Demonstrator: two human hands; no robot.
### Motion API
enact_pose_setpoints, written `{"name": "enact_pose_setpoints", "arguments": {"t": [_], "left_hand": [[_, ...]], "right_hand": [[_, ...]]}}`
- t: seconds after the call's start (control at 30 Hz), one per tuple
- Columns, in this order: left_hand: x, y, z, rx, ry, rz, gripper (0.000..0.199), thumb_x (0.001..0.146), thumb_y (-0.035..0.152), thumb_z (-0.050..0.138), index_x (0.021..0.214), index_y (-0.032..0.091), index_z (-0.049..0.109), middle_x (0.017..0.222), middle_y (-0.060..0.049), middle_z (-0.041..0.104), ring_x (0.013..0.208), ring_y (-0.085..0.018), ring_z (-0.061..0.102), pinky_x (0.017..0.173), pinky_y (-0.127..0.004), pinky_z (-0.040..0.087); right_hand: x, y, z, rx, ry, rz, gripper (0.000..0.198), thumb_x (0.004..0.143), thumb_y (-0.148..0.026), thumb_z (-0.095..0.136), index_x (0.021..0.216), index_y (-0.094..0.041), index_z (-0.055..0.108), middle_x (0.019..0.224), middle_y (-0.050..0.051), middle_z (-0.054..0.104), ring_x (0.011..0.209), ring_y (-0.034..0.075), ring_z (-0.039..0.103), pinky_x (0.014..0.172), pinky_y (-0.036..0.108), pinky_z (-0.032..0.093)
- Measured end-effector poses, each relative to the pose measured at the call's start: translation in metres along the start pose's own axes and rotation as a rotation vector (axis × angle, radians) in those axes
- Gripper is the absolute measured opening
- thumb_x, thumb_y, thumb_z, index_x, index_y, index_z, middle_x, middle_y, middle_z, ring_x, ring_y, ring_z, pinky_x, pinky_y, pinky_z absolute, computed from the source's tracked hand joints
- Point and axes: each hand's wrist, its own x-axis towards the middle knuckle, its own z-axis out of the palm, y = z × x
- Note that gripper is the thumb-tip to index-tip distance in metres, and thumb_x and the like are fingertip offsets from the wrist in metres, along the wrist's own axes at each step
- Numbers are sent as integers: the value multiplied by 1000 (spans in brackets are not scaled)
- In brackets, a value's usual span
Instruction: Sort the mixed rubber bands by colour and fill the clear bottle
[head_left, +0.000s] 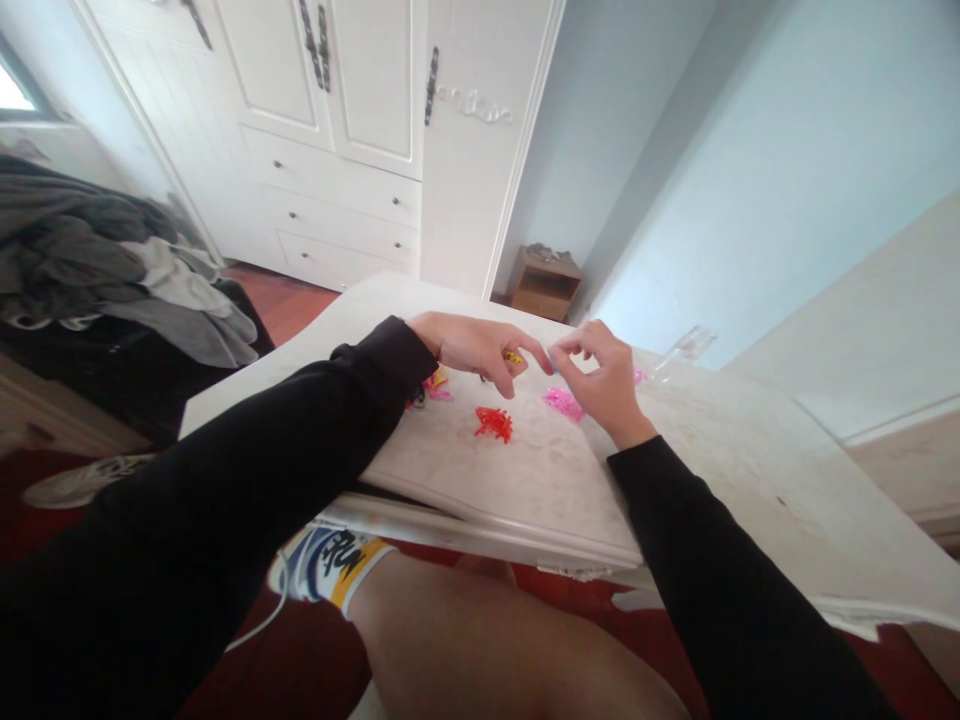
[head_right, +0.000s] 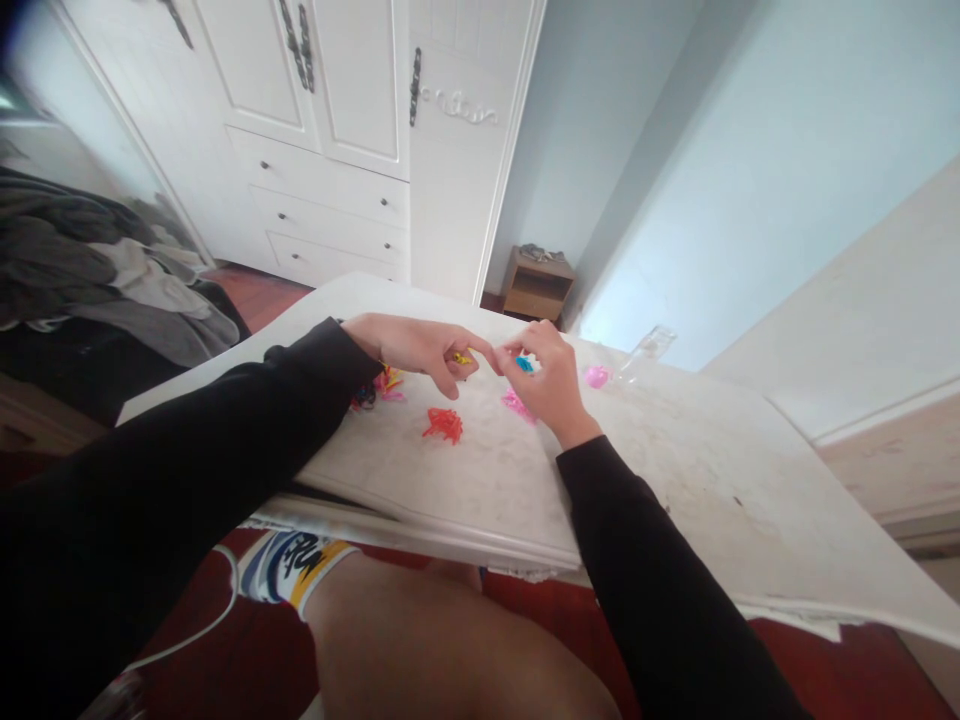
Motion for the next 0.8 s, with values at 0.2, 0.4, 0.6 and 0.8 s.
{"name": "enact_pose_setpoints", "arguments": {"t": [0.2, 0.4, 0.6, 0.8], "left_hand": [[7, -11, -4, -8, 121, 47, 36, 44, 17, 94, 64, 22, 65, 59, 4, 51, 54, -14, 48, 54, -31, 39], [9, -16, -6, -6, 59, 58, 30, 53, 15, 87, 56, 20, 58, 62, 2, 53, 58, -13, 47, 57, -31, 36], [8, -12, -2, -125, 84, -8, 19, 60, 21, 83, 59, 19, 65, 61, 1, 55, 57, -12, 44, 56, -30, 35], [12, -17, -4, -221, 131, -28, 16, 67, 29, 84, 78, 18, 80, 63, -1, 55, 58, -11, 44, 55, -28, 34]], "right_hand": [[10, -22, 15, 22, -177, -89, 14, 92, -33, 68, 81, -25, 68, 74, 3, 64, 77, 21, 56, 79, 40, 47], [23, -17, 21, 124, -305, -47, 14, 89, -25, 66, 76, -23, 70, 76, 2, 69, 69, 18, 58, 69, 35, 45], [17, -10, 19, 161, -148, 76, 11, 89, -23, 62, 78, -22, 66, 77, 2, 70, 72, 18, 61, 72, 35, 49], [6, -1, 20, 241, -39, 203, 10, 90, -29, 63, 83, -22, 66, 79, 3, 71, 74, 18, 64, 73, 36, 52]]}}
